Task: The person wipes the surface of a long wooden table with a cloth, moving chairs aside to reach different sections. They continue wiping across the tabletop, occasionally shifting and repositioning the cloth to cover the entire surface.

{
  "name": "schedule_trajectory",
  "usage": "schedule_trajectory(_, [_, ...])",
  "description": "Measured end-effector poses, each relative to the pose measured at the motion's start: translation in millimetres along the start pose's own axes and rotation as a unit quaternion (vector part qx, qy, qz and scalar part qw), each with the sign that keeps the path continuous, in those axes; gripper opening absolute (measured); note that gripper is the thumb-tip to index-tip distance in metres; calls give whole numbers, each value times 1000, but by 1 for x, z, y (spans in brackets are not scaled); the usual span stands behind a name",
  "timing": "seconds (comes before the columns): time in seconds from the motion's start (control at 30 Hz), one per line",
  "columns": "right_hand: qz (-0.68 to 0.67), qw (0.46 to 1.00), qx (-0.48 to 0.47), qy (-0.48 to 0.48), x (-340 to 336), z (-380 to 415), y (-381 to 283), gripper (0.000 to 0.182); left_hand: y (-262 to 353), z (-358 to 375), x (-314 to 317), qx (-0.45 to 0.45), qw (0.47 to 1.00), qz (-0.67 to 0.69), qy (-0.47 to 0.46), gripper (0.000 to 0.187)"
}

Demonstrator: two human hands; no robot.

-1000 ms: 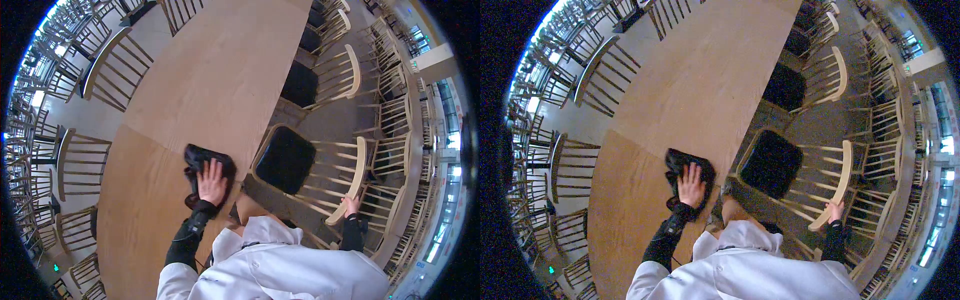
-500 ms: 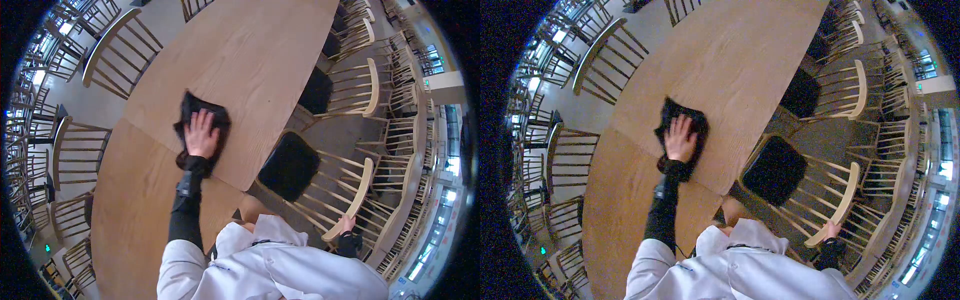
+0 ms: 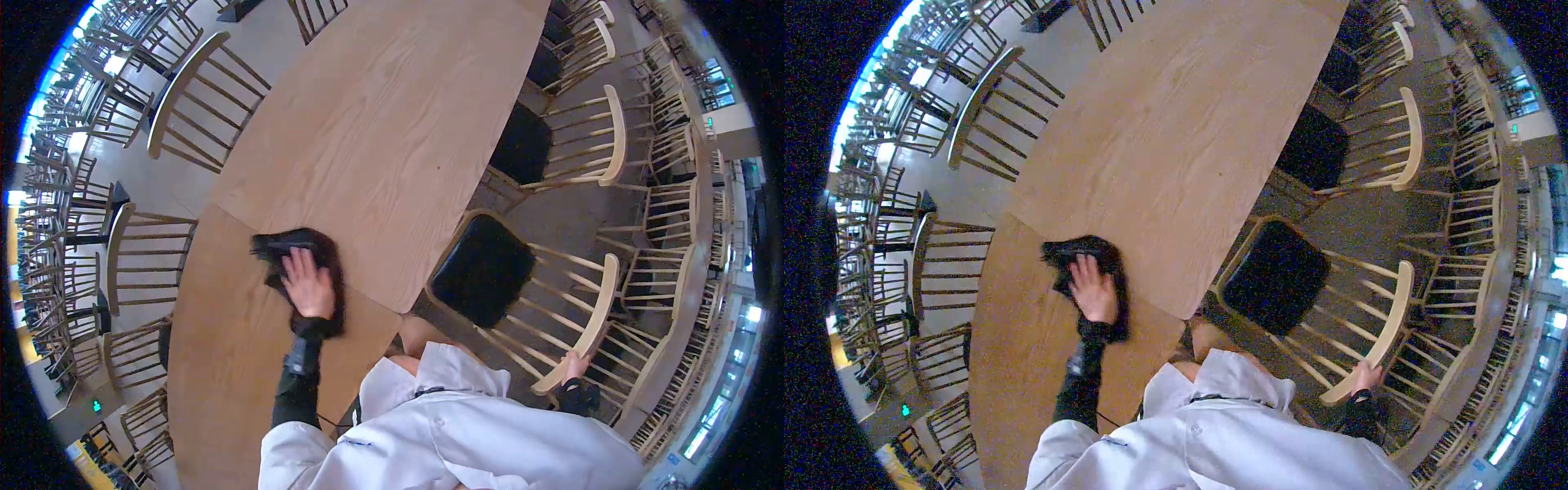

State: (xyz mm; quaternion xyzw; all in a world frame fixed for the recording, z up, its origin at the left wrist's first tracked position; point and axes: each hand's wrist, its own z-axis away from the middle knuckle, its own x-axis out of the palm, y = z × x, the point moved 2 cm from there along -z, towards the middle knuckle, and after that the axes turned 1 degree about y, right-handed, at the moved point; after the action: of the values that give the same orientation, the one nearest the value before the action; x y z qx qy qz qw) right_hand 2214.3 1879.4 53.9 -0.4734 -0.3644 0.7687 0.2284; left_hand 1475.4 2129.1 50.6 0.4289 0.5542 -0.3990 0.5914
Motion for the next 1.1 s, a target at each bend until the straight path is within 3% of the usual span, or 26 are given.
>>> schedule_trajectory(0.07, [-1, 1000, -2, -4, 1, -1, 3, 51, 40, 40, -3, 68, 994, 49, -74, 64])
schedule_trajectory(0.13, [-3, 1000, -3, -5, 11, 17, -22, 53, 71, 70, 7, 142, 985, 82, -59, 65])
schedule_trajectory(0.2, [36, 999, 23, 8, 24, 52, -63, 55, 79, 70, 3, 151, 983, 85, -56, 65])
schedule_trajectory(0.27, [26, 999, -7, 21, 12, 12, -26, 51, 80, 70, 1, 156, 982, 87, -53, 64])
schedule_trajectory(0.37, [106, 993, 5, -50, 7, -1, -25, 75, 84, 69, 1, 159, 982, 94, -28, 64])
schedule_trajectory(0.47, [152, 986, -50, -36, 3, -26, -5, 74, 85, 70, 2, 154, 983, 101, -24, 63])
schedule_trajectory(0.53, [128, 990, -58, -7, 1, -36, 3, 78, 86, 69, 1, 153, 984, 93, -12, 63])
schedule_trajectory(0.6, [35, 999, 12, -37, 14, 2, -32, 84, 83, 72, 3, 157, 983, 93, -1, 63])
schedule_trajectory(0.67, [12, 998, 30, -61, 13, -4, -27, 89, 85, 67, 3, 156, 982, 103, 0, 64])
schedule_trajectory(0.73, [18, 1000, -19, -16, 15, -1, -32, 48, 86, 65, 5, 155, 983, 100, 2, 64])
schedule_trajectory(0.87, [27, 999, -19, -21, 7, -12, -34, 45, 84, 67, 8, 150, 984, 96, 1, 65])
schedule_trajectory(0.93, [73, 996, -9, -47, -3, -36, -20, 84, 85, 69, 8, 148, 984, 101, -2, 65])
schedule_trajectory(0.97, [73, 996, -13, -50, -9, -52, -14, 84, 83, 65, 6, 150, 983, 105, -3, 65])
schedule_trajectory(1.03, [246, 966, -72, -37, -24, -98, 8, 82, 83, 64, 5, 149, 983, 107, 0, 65])
schedule_trajectory(1.07, [250, 958, -135, 45, -29, -126, 31, 60, 83, 65, 5, 153, 982, 108, -2, 65])
schedule_trajectory(1.1, [290, 950, -113, 20, -32, -121, 21, 72, 82, 66, 5, 145, 983, 109, 5, 65])
